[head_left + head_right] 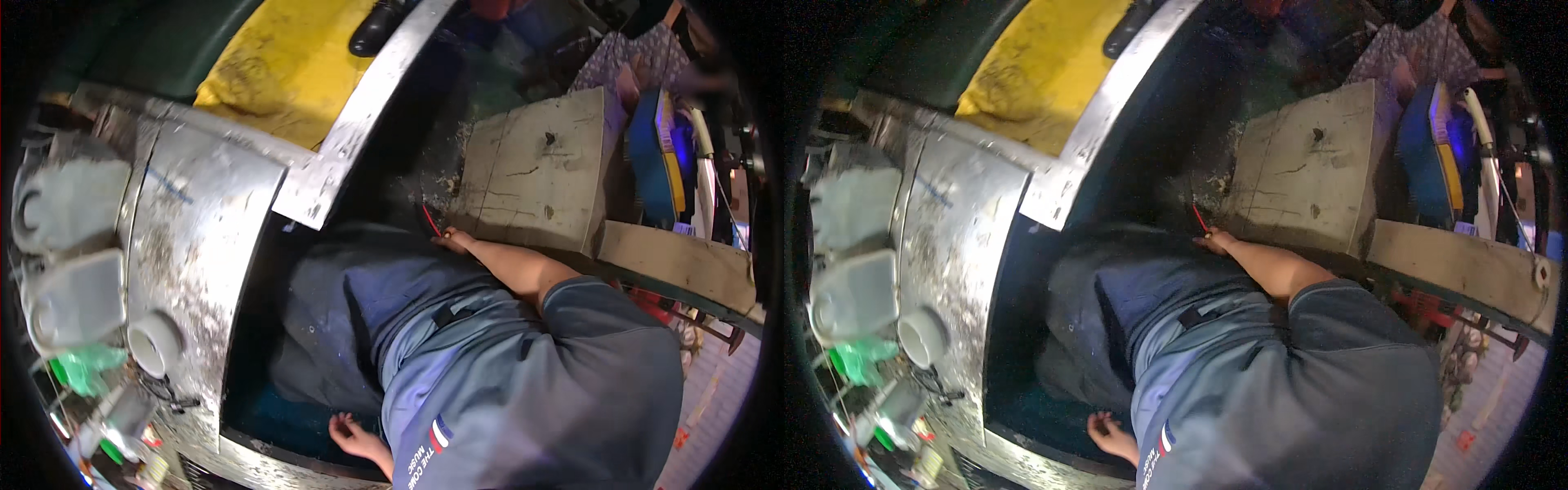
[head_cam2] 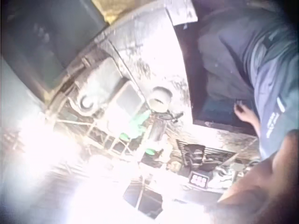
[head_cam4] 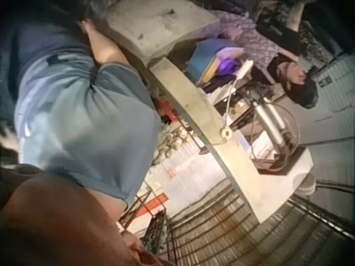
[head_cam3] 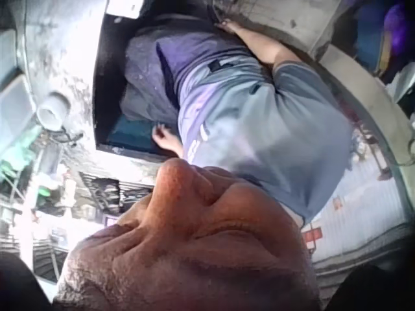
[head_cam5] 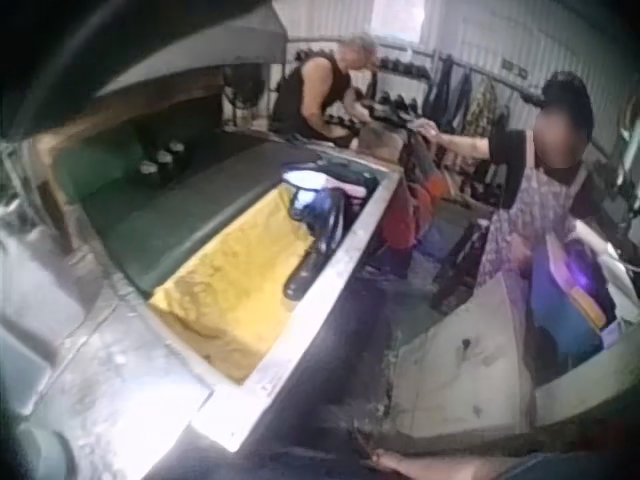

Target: The person paints the sole and edges of a black shoe with a purple substance using a small brush. They repeatedly dip the brush into a small container of the substance and apply it to the shoe, focusing on the sole and the seam where the sole meets the upper. The person handles the shoe with their left hand while painting with their right.

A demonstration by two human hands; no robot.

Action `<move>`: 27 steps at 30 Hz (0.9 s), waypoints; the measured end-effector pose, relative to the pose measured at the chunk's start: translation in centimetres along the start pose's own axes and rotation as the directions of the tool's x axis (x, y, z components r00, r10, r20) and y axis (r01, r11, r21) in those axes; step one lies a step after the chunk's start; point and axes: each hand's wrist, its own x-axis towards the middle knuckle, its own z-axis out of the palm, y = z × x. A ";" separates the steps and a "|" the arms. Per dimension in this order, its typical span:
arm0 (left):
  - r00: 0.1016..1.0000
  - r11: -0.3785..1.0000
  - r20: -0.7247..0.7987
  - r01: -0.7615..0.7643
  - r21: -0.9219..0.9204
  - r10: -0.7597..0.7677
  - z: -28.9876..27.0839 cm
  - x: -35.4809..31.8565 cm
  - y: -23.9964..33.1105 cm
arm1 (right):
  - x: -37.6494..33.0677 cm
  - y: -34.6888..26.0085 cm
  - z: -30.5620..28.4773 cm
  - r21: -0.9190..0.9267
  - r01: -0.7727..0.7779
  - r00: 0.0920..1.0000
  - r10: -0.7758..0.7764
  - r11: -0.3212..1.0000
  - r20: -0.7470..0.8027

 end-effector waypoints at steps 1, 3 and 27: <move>0.997 0.992 -0.033 0.078 0.095 -0.075 0.8 0.7 -5.1 | 0.6 0.8 0.1 0.086 -0.010 1.000 0.009 0.996 0.006; 0.997 0.855 -0.062 0.070 0.513 -0.045 2.7 0.8 -10.1 | 2.3 2.8 0.6 0.038 0.094 0.990 -0.097 0.995 0.105; 0.768 0.735 0.491 -0.038 0.677 -0.412 12.2 12.5 -6.7 | 3.3 -2.5 0.2 -0.081 -0.119 0.951 0.137 0.990 0.279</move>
